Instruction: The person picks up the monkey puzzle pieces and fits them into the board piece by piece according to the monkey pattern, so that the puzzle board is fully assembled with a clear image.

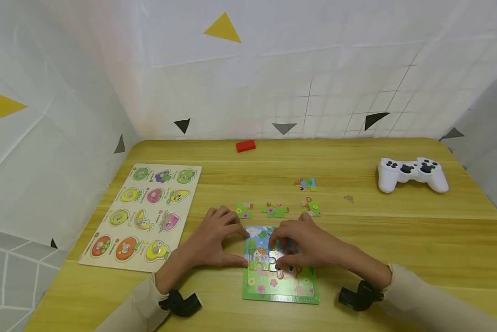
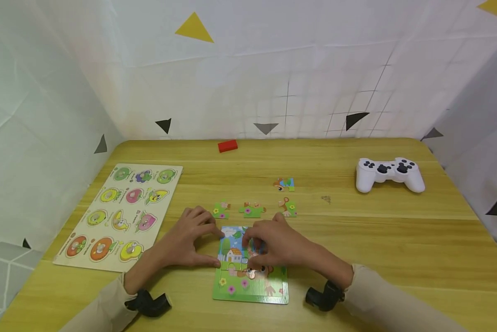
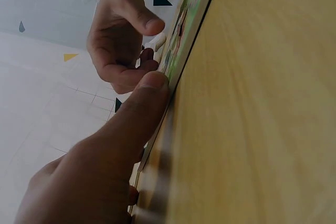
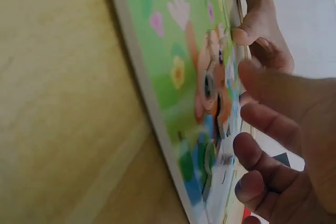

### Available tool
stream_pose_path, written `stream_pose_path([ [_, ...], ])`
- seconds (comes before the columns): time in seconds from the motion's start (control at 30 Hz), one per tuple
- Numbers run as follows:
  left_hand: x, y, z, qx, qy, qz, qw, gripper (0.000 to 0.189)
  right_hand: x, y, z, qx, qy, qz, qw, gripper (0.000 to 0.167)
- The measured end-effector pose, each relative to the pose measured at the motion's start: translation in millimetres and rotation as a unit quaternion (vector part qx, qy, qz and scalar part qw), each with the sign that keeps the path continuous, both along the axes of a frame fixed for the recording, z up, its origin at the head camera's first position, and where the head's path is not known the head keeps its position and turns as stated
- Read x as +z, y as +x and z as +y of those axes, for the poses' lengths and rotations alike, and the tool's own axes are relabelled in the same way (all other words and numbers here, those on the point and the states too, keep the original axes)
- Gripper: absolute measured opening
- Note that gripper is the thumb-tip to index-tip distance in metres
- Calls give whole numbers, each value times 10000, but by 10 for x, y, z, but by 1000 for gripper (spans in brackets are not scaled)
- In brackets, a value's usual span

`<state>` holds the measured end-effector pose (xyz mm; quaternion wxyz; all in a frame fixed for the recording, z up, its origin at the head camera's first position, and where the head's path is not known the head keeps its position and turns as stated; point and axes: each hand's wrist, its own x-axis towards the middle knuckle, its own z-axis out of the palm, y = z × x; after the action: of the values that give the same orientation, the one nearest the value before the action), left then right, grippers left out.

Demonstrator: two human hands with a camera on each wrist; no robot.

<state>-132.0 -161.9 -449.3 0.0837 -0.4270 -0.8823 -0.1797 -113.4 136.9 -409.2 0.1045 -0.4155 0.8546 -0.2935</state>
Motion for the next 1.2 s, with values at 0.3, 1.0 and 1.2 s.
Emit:
stream_pose_path([
  [0.3,-3,-7,1,-14,30,16,10000,58,-19,49,-29,-55,507,679,9964,40],
  [1.0,-10,-1,3,-26,33,23,10000,57,-18,62,-52,190,459,877,9949,26],
  [1.2,0,9,0,-12,29,-45,10000,58,6,61,-63,204,484,890,9946,26],
])
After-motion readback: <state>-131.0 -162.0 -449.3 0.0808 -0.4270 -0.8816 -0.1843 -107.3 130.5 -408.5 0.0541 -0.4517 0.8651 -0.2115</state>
